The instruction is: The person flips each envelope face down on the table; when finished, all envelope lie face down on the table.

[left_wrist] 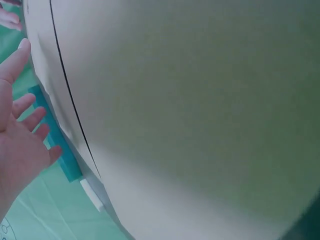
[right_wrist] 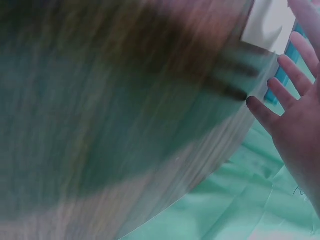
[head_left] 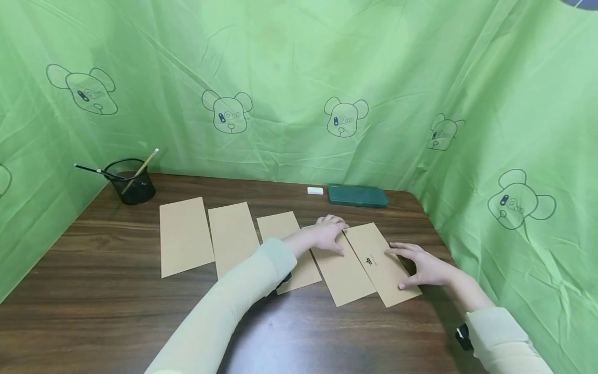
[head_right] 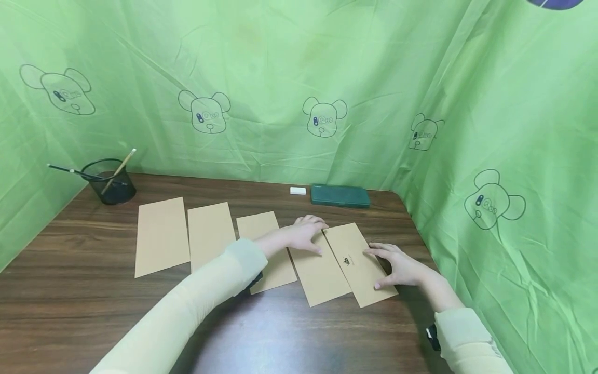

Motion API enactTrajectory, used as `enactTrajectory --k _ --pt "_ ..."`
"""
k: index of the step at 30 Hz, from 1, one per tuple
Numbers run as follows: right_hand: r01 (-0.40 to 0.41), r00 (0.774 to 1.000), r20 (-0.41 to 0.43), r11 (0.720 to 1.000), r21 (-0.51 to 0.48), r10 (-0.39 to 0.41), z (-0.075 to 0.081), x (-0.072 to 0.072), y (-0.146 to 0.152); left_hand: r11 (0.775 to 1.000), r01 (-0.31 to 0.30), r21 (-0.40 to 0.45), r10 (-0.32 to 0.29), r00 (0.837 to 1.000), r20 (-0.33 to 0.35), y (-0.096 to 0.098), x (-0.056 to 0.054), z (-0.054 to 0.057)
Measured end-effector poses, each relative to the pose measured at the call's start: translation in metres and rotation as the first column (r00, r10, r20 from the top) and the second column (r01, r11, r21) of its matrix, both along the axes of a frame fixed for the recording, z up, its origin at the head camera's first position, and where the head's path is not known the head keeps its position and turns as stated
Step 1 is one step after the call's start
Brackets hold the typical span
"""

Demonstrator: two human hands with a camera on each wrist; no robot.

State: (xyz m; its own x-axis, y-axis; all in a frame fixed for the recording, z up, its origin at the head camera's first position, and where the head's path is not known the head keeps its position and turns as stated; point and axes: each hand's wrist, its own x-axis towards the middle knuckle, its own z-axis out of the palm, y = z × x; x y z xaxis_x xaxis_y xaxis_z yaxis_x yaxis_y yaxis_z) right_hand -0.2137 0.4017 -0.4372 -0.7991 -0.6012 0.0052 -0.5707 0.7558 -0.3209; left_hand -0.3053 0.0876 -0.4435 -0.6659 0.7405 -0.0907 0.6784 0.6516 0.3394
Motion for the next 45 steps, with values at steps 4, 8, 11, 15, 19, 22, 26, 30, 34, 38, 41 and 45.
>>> enactTrajectory --k 4,8,11,15,19,22,26,30,34,38,41,45 --pt "-0.010 1.000 0.012 1.000 0.004 0.010 -0.003 0.003 0.006 1.000 -0.022 -0.002 0.022 1.000 0.004 0.004 -0.002 -0.002" --pt "-0.026 1.000 0.014 1.000 0.013 0.025 -0.005 0.004 0.008 0.999 -0.044 -0.009 0.044 0.999 0.019 0.006 -0.002 -0.001" --pt "-0.028 1.000 0.013 0.999 0.021 0.027 -0.006 0.005 0.008 0.998 -0.053 -0.024 0.054 0.998 0.029 0.006 -0.002 0.000" --pt "-0.014 1.000 0.023 1.000 0.027 0.013 -0.005 0.006 0.008 0.998 -0.064 -0.029 0.065 0.997 0.035 0.007 -0.003 -0.002" --pt "-0.012 0.999 0.033 1.000 0.020 0.011 -0.007 0.004 0.008 0.997 -0.075 -0.015 0.076 0.996 0.042 0.007 -0.006 -0.006" --pt "-0.017 1.000 0.027 1.000 0.021 0.017 -0.008 0.004 0.008 0.997 -0.078 -0.002 0.078 0.996 0.045 0.006 -0.007 -0.007" --pt "-0.025 1.000 0.011 1.000 0.018 0.025 -0.005 0.004 0.006 0.996 -0.085 0.024 0.083 0.994 0.076 0.006 -0.007 -0.005" --pt "-0.021 1.000 0.016 1.000 0.010 0.021 -0.003 0.006 0.005 0.994 -0.101 0.044 0.096 0.990 0.107 0.008 -0.009 -0.005" --pt "-0.013 0.999 0.031 1.000 0.019 0.013 -0.003 0.007 0.005 0.993 -0.109 0.044 0.103 0.988 0.119 0.010 -0.012 -0.007" --pt "-0.011 0.999 0.040 1.000 0.025 0.010 -0.003 0.005 0.005 0.991 -0.120 0.050 0.112 0.983 0.143 0.010 -0.014 -0.007" --pt "-0.007 0.999 0.049 1.000 0.023 0.006 -0.004 0.003 0.006 0.990 -0.128 0.058 0.117 0.980 0.163 0.009 -0.015 -0.006" --pt "-0.011 0.999 0.050 1.000 0.009 0.010 -0.006 0.002 0.007 0.989 -0.131 0.074 0.115 0.976 0.182 0.008 -0.017 -0.006"
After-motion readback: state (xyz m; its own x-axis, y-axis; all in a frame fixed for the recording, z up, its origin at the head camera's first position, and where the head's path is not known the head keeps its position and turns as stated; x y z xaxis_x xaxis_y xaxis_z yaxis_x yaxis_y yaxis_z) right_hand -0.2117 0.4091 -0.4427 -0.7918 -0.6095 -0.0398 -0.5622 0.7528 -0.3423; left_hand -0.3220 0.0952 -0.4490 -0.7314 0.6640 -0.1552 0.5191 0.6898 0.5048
